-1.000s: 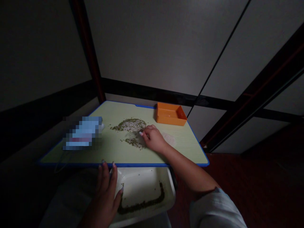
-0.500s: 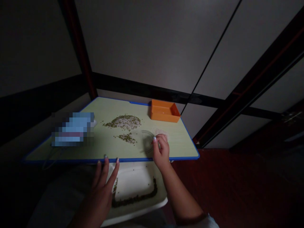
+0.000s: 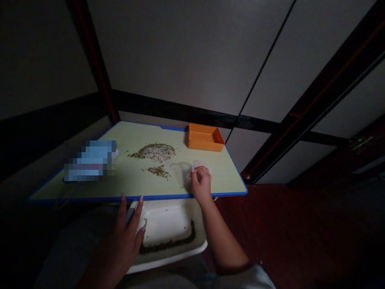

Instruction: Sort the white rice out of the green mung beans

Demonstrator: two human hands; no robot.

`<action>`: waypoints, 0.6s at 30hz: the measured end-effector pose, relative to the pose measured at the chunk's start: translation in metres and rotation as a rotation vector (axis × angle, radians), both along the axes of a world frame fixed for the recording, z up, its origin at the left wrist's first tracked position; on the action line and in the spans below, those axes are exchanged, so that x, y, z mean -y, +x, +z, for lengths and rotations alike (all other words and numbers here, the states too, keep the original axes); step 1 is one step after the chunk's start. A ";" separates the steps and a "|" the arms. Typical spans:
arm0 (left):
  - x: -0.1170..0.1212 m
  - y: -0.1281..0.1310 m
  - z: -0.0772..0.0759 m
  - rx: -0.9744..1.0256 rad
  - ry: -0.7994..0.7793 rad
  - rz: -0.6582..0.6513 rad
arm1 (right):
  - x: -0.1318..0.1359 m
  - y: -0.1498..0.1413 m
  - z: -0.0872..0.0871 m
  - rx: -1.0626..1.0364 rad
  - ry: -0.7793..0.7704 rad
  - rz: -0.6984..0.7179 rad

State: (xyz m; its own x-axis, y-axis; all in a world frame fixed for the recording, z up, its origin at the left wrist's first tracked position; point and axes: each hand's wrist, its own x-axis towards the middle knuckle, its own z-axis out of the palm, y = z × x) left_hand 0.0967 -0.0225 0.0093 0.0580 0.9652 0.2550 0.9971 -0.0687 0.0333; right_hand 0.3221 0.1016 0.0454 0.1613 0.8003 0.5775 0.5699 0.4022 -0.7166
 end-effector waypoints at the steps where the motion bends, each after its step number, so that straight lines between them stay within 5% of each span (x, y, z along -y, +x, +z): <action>1: 0.000 0.001 0.002 -0.026 -0.052 0.027 | 0.001 0.000 0.000 -0.009 0.001 0.000; 18: 0.001 0.000 0.019 -0.056 -0.321 0.005 | 0.022 -0.001 0.001 -0.129 -0.037 0.001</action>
State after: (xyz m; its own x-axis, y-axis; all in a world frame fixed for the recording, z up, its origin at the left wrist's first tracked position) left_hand 0.0964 -0.0231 0.0284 0.0586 0.9961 -0.0660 0.9983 -0.0589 -0.0028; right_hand 0.3212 0.0792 0.0461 0.2316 0.8208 0.5221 0.4718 0.3746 -0.7982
